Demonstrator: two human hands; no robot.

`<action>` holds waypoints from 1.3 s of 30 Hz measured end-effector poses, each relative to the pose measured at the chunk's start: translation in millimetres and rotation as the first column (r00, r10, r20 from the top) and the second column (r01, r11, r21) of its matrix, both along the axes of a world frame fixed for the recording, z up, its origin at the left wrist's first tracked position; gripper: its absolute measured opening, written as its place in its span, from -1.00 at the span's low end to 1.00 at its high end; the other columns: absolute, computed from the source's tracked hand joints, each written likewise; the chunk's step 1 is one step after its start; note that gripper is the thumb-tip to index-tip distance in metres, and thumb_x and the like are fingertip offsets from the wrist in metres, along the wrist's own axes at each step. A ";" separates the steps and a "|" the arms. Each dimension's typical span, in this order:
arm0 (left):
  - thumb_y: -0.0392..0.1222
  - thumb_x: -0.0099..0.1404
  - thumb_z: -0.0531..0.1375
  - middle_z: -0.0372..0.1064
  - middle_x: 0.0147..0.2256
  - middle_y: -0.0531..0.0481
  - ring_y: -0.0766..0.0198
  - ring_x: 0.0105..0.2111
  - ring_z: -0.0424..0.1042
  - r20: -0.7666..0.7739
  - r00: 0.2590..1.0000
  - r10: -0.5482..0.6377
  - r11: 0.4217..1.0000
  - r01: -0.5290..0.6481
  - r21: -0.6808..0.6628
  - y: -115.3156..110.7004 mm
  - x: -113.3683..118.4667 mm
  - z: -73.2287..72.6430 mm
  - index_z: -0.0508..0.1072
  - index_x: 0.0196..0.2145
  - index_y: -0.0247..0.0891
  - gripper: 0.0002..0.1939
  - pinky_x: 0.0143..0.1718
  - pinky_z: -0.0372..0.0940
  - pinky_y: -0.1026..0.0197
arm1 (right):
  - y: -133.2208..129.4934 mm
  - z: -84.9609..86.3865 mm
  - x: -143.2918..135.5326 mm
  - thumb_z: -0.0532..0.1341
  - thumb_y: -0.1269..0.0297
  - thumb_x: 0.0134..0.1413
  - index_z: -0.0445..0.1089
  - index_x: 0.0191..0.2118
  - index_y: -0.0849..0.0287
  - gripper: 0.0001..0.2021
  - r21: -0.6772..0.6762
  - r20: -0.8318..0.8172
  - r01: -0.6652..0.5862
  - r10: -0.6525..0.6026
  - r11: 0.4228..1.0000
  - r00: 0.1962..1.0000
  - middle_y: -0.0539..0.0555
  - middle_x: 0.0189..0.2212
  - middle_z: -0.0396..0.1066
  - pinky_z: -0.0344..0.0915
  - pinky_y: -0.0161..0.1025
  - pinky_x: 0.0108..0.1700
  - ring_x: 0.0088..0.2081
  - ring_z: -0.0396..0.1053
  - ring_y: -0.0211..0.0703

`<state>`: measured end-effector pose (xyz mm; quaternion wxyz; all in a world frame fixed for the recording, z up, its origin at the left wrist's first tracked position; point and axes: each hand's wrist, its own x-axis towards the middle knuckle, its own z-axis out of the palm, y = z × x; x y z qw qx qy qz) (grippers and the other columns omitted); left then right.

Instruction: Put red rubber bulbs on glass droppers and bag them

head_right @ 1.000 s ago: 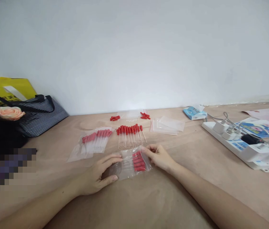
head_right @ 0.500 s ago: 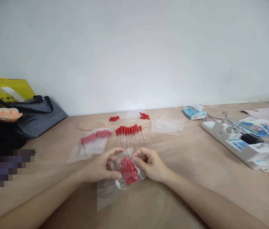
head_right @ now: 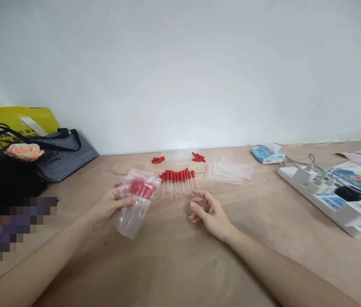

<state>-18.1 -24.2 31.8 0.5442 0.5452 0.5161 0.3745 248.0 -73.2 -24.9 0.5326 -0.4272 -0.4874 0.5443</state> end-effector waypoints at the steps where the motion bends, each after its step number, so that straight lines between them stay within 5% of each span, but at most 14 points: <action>1: -0.17 -0.22 0.37 0.45 -0.46 0.00 0.29 -0.50 0.41 0.028 0.995 0.100 0.995 -0.100 0.005 7.3 -10.6 0.0 0.41 -0.35 -0.34 -0.57 -0.44 0.32 0.28 | 0.5 -0.9 -0.2 0.26 0.10 -0.20 0.19 -0.13 0.15 -0.53 -0.006 0.010 0.009 -0.009 1.000 1.000 0.05 -0.30 0.29 0.32 -0.34 -0.52 -0.54 0.34 -0.35; 5: -0.23 -0.25 0.38 0.43 -0.51 0.03 0.32 -0.55 0.39 -0.014 0.936 0.350 0.937 -0.351 -0.008 27.8 -37.7 -3.8 0.42 -0.39 -0.32 -0.61 -0.53 0.30 0.33 | 0.5 -2.9 -2.7 0.26 0.11 -0.22 0.21 -0.19 0.17 -0.58 -0.020 0.031 0.025 -0.025 0.999 0.999 0.00 -0.35 0.26 0.31 -0.34 -0.53 -0.56 0.33 -0.36; 11: -0.13 -0.21 0.35 0.40 -0.36 -0.07 0.22 -0.42 0.42 -0.314 0.833 0.456 0.889 -0.406 0.213 37.5 -48.5 -19.7 0.24 -0.13 -0.30 -0.34 -0.42 0.31 0.23 | 1.8 -3.7 -1.6 0.24 0.13 -0.18 0.21 -0.23 0.17 -0.64 0.003 0.067 0.025 -0.025 1.000 0.997 -0.05 -0.42 0.22 0.29 -0.35 -0.53 -0.56 0.31 -0.38; 14: -0.01 -0.19 0.32 0.31 -0.19 -0.18 0.06 -0.21 0.35 -0.511 0.653 0.559 0.820 -0.342 0.460 41.9 -54.6 -24.8 0.12 -0.01 -0.33 -0.20 -0.24 0.28 0.08 | 0.7 -6.9 -2.4 0.20 0.14 -0.13 0.22 -0.27 0.18 -0.71 0.026 0.130 -0.017 0.013 1.000 0.991 -0.08 -0.48 0.22 0.27 -0.35 -0.53 -0.57 0.30 -0.38; 17: 0.03 -0.08 0.24 0.21 -0.11 -0.24 -0.06 -0.05 0.18 -0.588 0.452 0.670 0.710 -0.161 0.685 38.0 -49.6 -22.7 0.16 -0.04 -0.36 -0.30 -0.06 0.12 -0.06 | -1.2 -11.3 -3.6 0.15 0.16 -0.07 0.24 -0.32 0.18 -0.79 0.070 0.232 -0.046 0.029 0.996 0.972 -0.08 -0.56 0.22 0.25 -0.34 -0.53 -0.60 0.26 -0.37; 19: 0.00 0.04 0.16 0.20 -0.13 -0.20 -0.04 -0.03 0.14 -0.593 0.446 0.671 0.655 0.018 0.755 27.8 -36.1 -21.0 0.24 -0.12 -0.31 -0.51 -0.01 0.06 -0.06 | 1.5 -11.8 -0.3 0.10 0.20 -0.03 0.27 -0.34 0.18 -0.83 0.172 0.366 -0.030 -0.035 0.985 0.930 -0.06 -0.58 0.25 0.23 -0.33 -0.53 -0.59 0.25 -0.34; 21: -0.05 0.13 0.09 0.20 -0.15 -0.15 0.04 -0.06 0.17 -0.619 0.545 0.565 0.623 0.209 0.754 13.0 -16.8 -22.6 0.28 -0.19 -0.26 -0.68 -0.01 0.08 -0.01 | 11.5 -8.4 10.1 0.07 0.26 -0.01 0.32 -0.37 0.17 -0.86 0.346 0.551 -0.020 -0.186 0.938 0.813 0.00 -0.55 0.31 0.23 -0.31 -0.47 -0.52 0.27 -0.28; 23: -0.06 0.15 0.08 0.19 -0.11 -0.12 0.08 -0.03 0.15 -0.671 0.629 0.391 0.587 0.391 0.709 -2.8 2.9 -27.1 0.29 -0.20 -0.22 -0.72 0.02 0.06 0.01 | 29.9 -1.4 28.8 0.05 0.32 -0.01 0.36 -0.39 0.18 -0.84 0.510 0.704 -0.056 -0.380 0.858 0.600 0.07 -0.45 0.35 0.23 -0.26 -0.35 -0.41 0.30 -0.21; 25: -0.08 0.19 0.06 0.13 -0.02 -0.09 0.12 0.01 0.12 -0.761 0.632 0.147 0.573 0.573 0.587 -15.2 17.9 -31.8 0.26 -0.13 -0.18 -0.71 0.03 0.07 0.04 | 54.2 6.6 53.2 0.05 0.35 -0.02 0.39 -0.35 0.21 -0.81 0.545 0.811 -0.071 -0.504 0.835 0.298 0.15 -0.32 0.37 0.19 -0.20 -0.18 -0.23 0.28 -0.10; 27: -0.10 0.23 0.02 0.08 0.03 -0.07 0.19 0.00 0.16 -0.802 0.593 -0.071 0.565 0.687 0.457 -21.7 26.2 -34.3 0.22 -0.07 -0.15 -0.69 -0.01 0.14 0.11 | 79.3 12.4 78.2 0.05 0.30 0.00 0.40 -0.25 0.21 -0.76 0.441 0.897 0.102 -0.441 0.892 -0.023 0.17 -0.21 0.36 0.14 -0.19 -0.12 -0.13 0.25 -0.05; 29: -0.12 0.24 0.00 0.09 0.03 -0.08 0.22 -0.03 0.20 -0.798 0.582 -0.159 0.582 0.708 0.400 -23.0 28.8 -33.9 0.20 -0.06 -0.16 -0.70 -0.03 0.17 0.14 | 100.3 14.1 99.0 0.05 0.27 0.00 0.37 -0.17 0.27 -0.70 0.406 0.914 0.182 -0.396 0.896 -0.089 0.22 -0.18 0.35 0.15 -0.19 -0.13 -0.12 0.25 -0.01; 34: -0.14 0.23 0.02 0.14 0.01 -0.09 0.19 -0.04 0.22 -0.781 0.604 -0.158 0.633 0.669 0.389 -21.2 27.4 -30.0 0.25 -0.11 -0.19 -0.74 -0.04 0.17 0.11 | 124.4 3.8 121.3 0.06 0.17 0.01 0.34 -0.13 0.29 -0.64 0.332 0.940 0.225 -0.303 0.916 -0.153 0.25 -0.23 0.39 0.18 -0.25 -0.20 -0.18 0.32 -0.05; 39: -0.14 0.23 0.02 0.16 -0.01 -0.09 0.19 -0.05 0.24 -0.777 0.602 -0.181 0.642 0.671 0.371 -22.9 28.4 -28.9 0.28 -0.14 -0.19 -0.76 -0.06 0.18 0.12 | 123.2 -1.2 121.6 0.03 0.42 0.03 0.38 -0.30 0.31 -0.79 0.324 0.940 0.234 -0.283 0.917 -0.193 0.27 -0.33 0.40 0.17 -0.24 -0.23 -0.24 0.36 -0.05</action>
